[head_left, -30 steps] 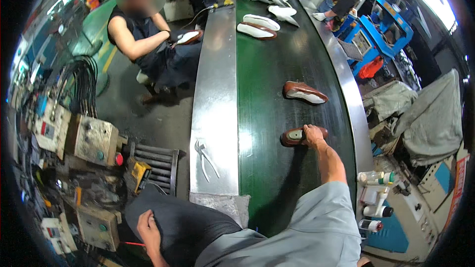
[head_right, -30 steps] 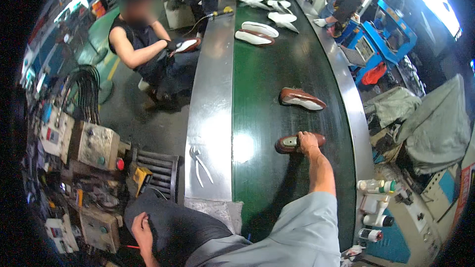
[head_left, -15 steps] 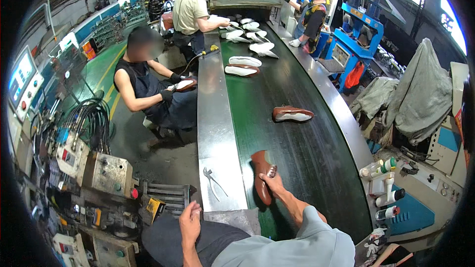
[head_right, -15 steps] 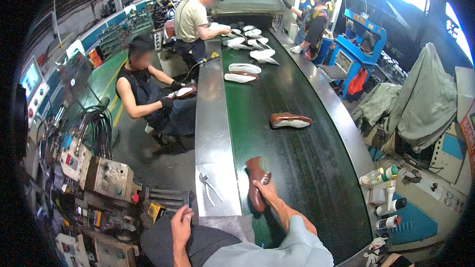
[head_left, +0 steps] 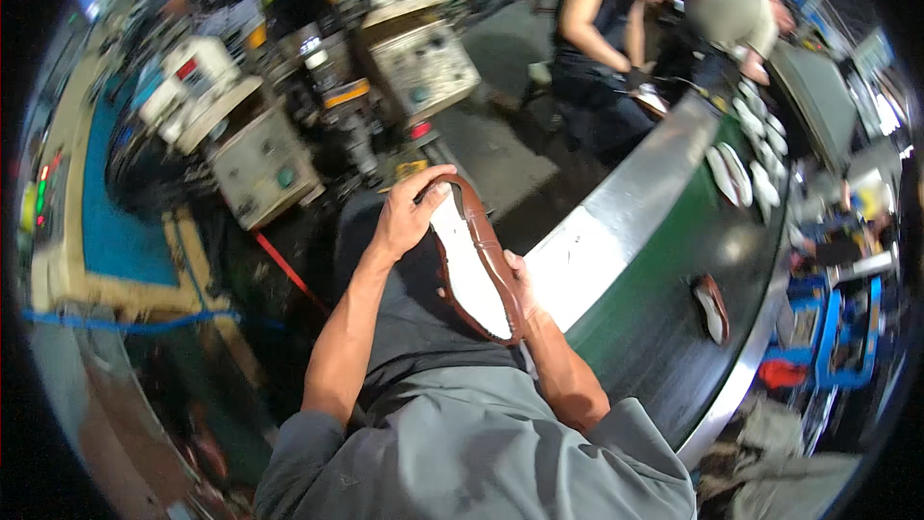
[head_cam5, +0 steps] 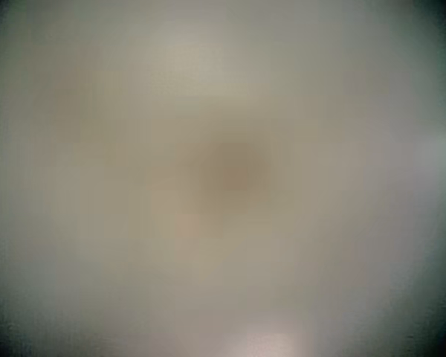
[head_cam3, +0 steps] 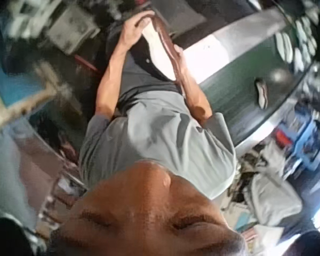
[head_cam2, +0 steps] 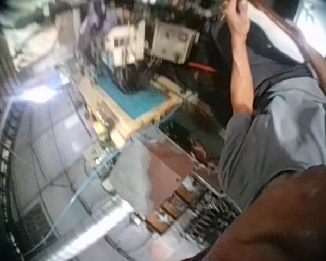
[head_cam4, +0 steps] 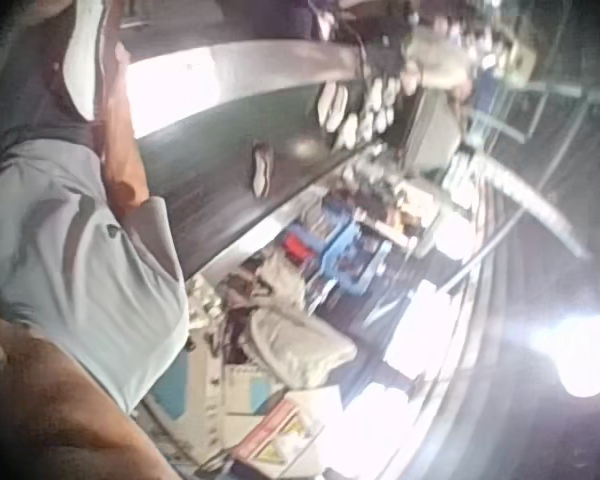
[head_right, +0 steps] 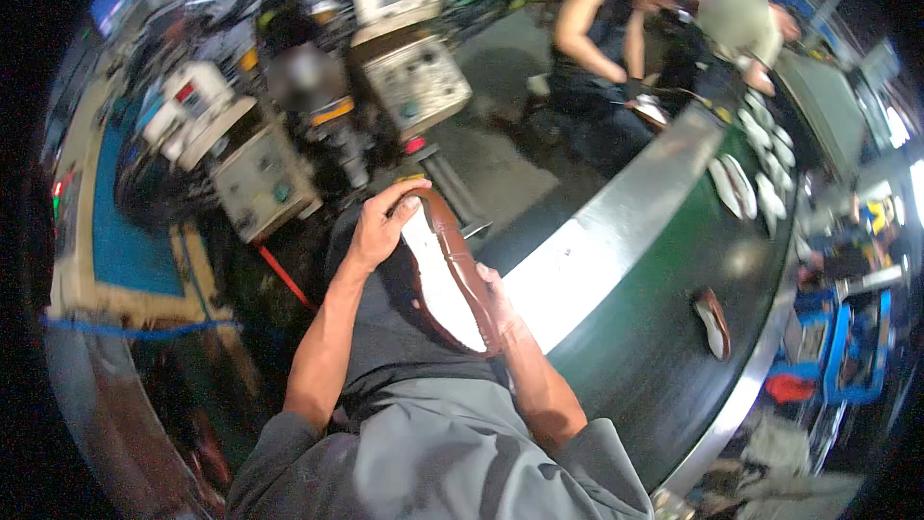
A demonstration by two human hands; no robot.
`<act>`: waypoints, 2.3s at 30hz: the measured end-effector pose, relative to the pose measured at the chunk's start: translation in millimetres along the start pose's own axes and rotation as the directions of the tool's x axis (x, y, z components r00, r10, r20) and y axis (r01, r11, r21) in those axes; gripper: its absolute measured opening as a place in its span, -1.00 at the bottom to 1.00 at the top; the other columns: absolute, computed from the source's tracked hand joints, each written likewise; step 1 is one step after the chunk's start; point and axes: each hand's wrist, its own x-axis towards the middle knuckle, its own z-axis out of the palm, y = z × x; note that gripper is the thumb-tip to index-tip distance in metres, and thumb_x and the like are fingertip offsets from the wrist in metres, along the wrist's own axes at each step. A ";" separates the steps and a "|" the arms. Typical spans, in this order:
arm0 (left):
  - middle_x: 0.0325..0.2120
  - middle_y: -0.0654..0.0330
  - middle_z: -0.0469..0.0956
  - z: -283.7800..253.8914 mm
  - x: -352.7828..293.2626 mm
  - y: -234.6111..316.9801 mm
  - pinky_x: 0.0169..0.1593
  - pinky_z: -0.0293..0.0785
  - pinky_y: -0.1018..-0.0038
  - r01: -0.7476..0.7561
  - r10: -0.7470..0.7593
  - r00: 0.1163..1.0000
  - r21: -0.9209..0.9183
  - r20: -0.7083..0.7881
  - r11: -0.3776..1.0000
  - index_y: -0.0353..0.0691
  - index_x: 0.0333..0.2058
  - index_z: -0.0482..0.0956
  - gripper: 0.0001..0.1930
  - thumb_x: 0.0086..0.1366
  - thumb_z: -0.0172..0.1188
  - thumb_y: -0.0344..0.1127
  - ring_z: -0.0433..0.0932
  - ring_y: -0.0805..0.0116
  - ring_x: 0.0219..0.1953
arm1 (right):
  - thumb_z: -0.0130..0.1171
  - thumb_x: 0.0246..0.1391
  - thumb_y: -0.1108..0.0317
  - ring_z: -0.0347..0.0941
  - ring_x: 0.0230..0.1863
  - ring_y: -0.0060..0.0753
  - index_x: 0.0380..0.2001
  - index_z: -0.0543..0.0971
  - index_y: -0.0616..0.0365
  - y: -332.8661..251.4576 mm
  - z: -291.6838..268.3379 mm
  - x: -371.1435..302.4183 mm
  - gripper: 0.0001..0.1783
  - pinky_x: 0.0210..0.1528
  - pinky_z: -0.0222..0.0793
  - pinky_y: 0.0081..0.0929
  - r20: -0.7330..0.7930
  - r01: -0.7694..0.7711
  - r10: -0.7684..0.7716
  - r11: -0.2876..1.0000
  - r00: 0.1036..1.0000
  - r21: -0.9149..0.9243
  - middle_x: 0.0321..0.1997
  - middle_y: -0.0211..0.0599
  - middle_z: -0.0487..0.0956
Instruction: Insert a shoe into a toe lasting machine to shape the front part of the shoe.
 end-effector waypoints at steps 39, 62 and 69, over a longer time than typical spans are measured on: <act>0.16 0.14 0.70 -92.9 -28.4 -118.6 0.27 0.57 0.17 0.536 -0.668 0.741 -0.651 0.058 0.538 -0.37 0.24 0.64 -0.48 0.68 0.12 0.01 0.67 0.17 0.16 | 0.54 -0.04 0.26 0.37 0.31 0.54 0.52 0.48 -0.50 -43.9 86.1 11.3 -0.01 0.28 0.55 0.24 0.377 0.254 -0.046 -0.664 0.925 -0.704 0.70 0.37 -0.05; -0.16 -0.05 0.75 -106.1 -48.6 -219.3 0.18 0.52 -0.02 0.583 -0.277 0.803 0.603 -0.527 0.545 -0.27 -0.12 0.77 -0.74 0.36 0.23 -0.28 0.66 -0.13 -0.01 | 0.42 0.08 0.24 0.23 0.44 0.64 0.54 0.44 -0.45 -85.6 240.0 356.2 -0.09 0.46 0.37 0.30 0.699 0.315 -0.162 -0.806 0.697 -0.501 0.69 0.35 -0.02; -0.12 -0.04 0.76 -96.5 -48.3 -213.4 0.21 0.52 -0.01 0.597 -0.298 0.794 0.586 -0.529 0.548 -0.27 -0.11 0.79 -0.74 0.35 0.22 -0.29 0.66 -0.11 0.04 | 0.44 0.07 0.29 0.20 0.48 0.65 0.58 0.36 -0.27 -76.1 240.3 363.5 -0.03 0.57 0.20 0.28 0.762 0.295 -0.116 -0.876 0.637 -0.381 0.66 0.36 0.08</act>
